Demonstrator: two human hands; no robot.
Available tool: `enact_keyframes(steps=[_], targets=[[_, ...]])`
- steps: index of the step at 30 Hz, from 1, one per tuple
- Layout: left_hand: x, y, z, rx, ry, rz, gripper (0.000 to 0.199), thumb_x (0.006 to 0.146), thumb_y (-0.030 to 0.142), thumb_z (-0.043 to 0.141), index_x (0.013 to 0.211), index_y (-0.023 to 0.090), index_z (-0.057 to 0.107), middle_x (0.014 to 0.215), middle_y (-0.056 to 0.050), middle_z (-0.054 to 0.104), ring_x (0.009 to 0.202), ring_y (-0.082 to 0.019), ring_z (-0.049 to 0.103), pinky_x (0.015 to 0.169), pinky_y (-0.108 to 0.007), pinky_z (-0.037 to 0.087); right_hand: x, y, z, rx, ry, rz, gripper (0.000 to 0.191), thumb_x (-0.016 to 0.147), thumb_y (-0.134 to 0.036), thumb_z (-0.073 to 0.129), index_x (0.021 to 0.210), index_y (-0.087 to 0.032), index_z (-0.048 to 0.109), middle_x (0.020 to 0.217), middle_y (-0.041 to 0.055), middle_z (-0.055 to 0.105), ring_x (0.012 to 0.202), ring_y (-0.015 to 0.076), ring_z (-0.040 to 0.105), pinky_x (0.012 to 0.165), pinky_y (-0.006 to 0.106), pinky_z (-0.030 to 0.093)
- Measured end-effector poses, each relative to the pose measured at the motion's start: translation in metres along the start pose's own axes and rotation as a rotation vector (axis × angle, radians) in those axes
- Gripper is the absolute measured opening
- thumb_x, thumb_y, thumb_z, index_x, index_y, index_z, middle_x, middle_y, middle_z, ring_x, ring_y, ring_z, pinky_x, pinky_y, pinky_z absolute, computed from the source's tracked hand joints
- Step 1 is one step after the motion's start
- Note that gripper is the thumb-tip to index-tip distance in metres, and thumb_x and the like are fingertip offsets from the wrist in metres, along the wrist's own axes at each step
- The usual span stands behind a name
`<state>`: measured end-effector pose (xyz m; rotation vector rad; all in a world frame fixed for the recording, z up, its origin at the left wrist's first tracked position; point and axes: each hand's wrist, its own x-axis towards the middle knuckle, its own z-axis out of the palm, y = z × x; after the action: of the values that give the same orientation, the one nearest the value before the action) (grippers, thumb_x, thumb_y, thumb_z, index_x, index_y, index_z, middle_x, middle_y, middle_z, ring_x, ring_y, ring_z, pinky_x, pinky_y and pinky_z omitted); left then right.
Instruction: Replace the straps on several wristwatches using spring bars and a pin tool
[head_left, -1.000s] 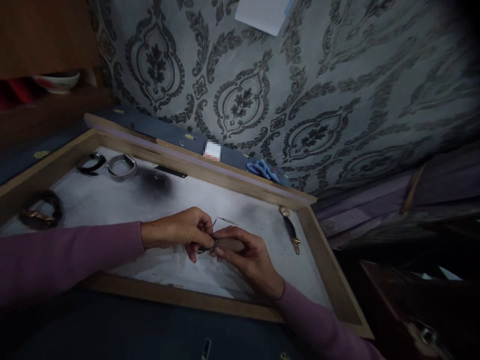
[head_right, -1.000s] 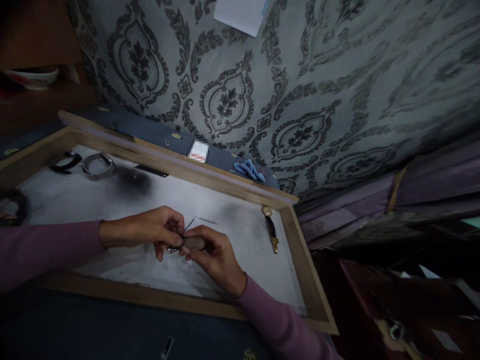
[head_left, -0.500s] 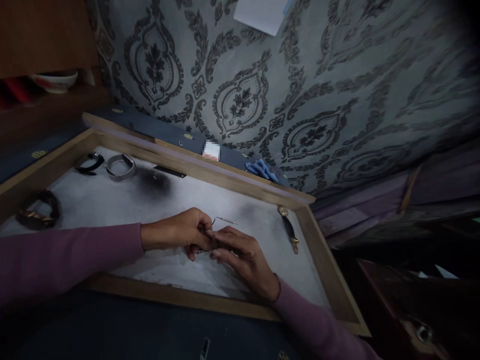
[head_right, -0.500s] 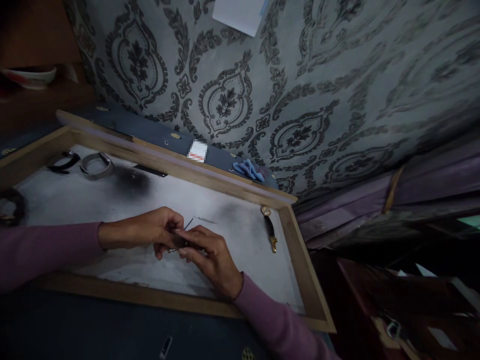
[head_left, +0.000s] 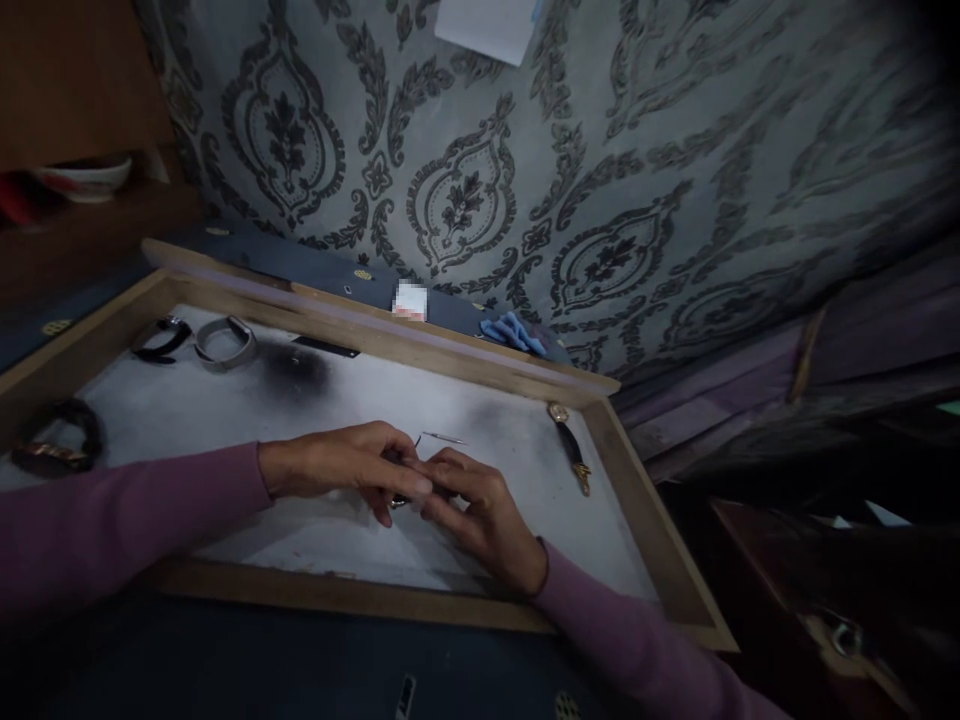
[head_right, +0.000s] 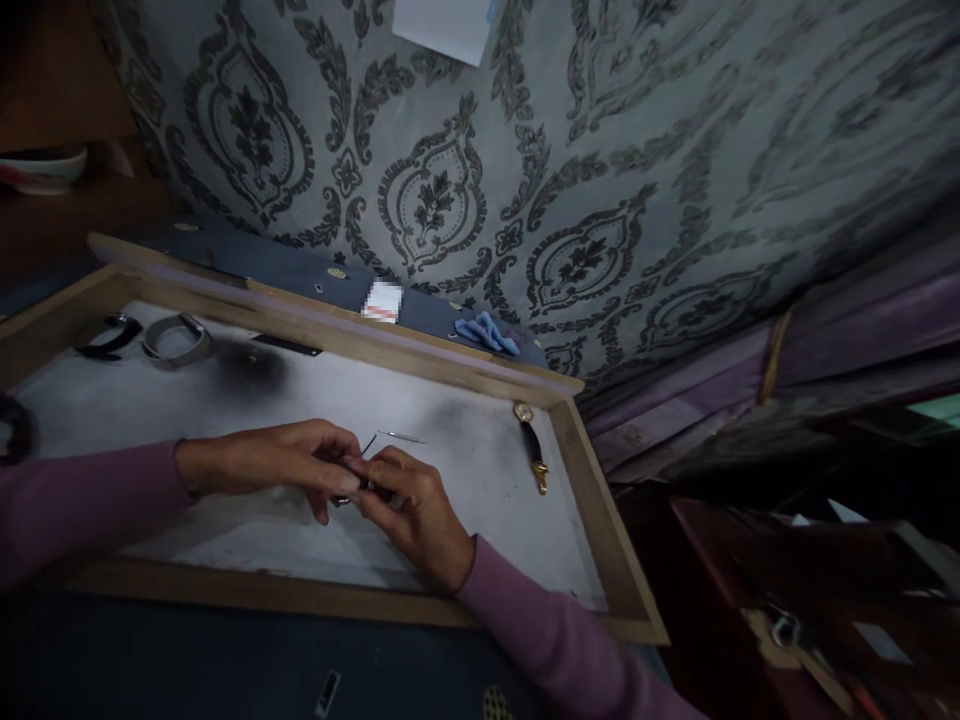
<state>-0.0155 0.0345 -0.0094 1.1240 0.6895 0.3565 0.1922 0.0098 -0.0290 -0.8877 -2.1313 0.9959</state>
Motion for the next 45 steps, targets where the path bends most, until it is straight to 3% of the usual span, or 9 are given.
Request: enact_keyframes(steps=[4,8,13,21,27,34,45], targets=[[0.005,-0.004,0.004,0.073,0.081,-0.014,0.023,0.072,0.034,0.068,0.077,0.014,0.058,0.075,0.003,0.054,0.06,-0.01,0.057,0.06,-0.026,0.053,0.001,-0.001,0.002,0.014,0.003,0.013,0.024,0.089,-0.029,0.064,0.111,-0.023,0.073,0.077,0.0032,0.06,0.065,0.0134,0.054,0.058,0.025,0.044],[0.006,-0.004,0.003,0.07,0.077,-0.019,0.02,0.069,0.03,0.067,0.078,0.014,0.061,0.072,0.002,0.057,0.058,-0.01,0.056,0.057,-0.025,0.053,0.0,0.003,0.003,0.089,0.027,0.003,0.032,0.087,-0.03,0.067,0.118,-0.025,0.067,0.079,0.0011,0.06,0.065,0.0128,0.055,0.06,0.025,0.046],[0.007,-0.005,0.002,0.036,0.102,-0.063,0.023,0.066,0.029,0.069,0.082,0.013,0.063,0.071,0.002,0.058,0.06,-0.011,0.055,0.056,-0.024,0.052,-0.002,0.004,0.004,0.289,0.02,0.17,0.042,0.082,-0.028,0.072,0.121,-0.024,0.058,0.086,-0.0002,0.061,0.061,0.0096,0.057,0.058,0.023,0.047],[0.008,-0.005,0.002,0.062,0.122,-0.094,0.019,0.063,0.029,0.068,0.072,0.014,0.06,0.061,0.003,0.056,0.052,-0.009,0.051,0.054,-0.025,0.051,-0.001,0.0,0.007,0.318,0.018,0.245,0.032,0.077,-0.039,0.075,0.091,-0.019,0.053,0.079,-0.0009,0.06,0.057,0.009,0.057,0.053,0.022,0.045],[0.006,-0.003,0.0,0.039,0.101,-0.09,0.02,0.065,0.03,0.07,0.071,0.014,0.061,0.057,0.004,0.053,0.053,-0.01,0.051,0.053,-0.024,0.052,0.0,-0.005,0.003,0.381,-0.012,0.306,0.031,0.078,-0.041,0.074,0.086,-0.019,0.056,0.064,-0.003,0.059,0.055,0.0109,0.057,0.054,0.024,0.045],[0.005,-0.004,-0.005,0.024,0.054,-0.097,0.024,0.068,0.034,0.071,0.073,0.013,0.062,0.059,0.002,0.056,0.056,-0.011,0.054,0.055,-0.025,0.053,0.004,-0.005,0.0,0.62,-0.042,0.385,0.03,0.077,-0.04,0.076,0.085,-0.016,0.059,0.07,-0.0014,0.061,0.059,0.0096,0.059,0.054,0.022,0.046],[0.005,-0.005,-0.004,0.055,0.073,-0.107,0.023,0.066,0.035,0.068,0.071,0.014,0.062,0.056,0.002,0.057,0.052,-0.012,0.055,0.052,-0.024,0.051,0.005,-0.002,-0.001,0.668,-0.061,0.398,0.024,0.079,-0.035,0.075,0.083,-0.015,0.062,0.069,-0.0007,0.062,0.061,0.0102,0.058,0.056,0.023,0.045]])
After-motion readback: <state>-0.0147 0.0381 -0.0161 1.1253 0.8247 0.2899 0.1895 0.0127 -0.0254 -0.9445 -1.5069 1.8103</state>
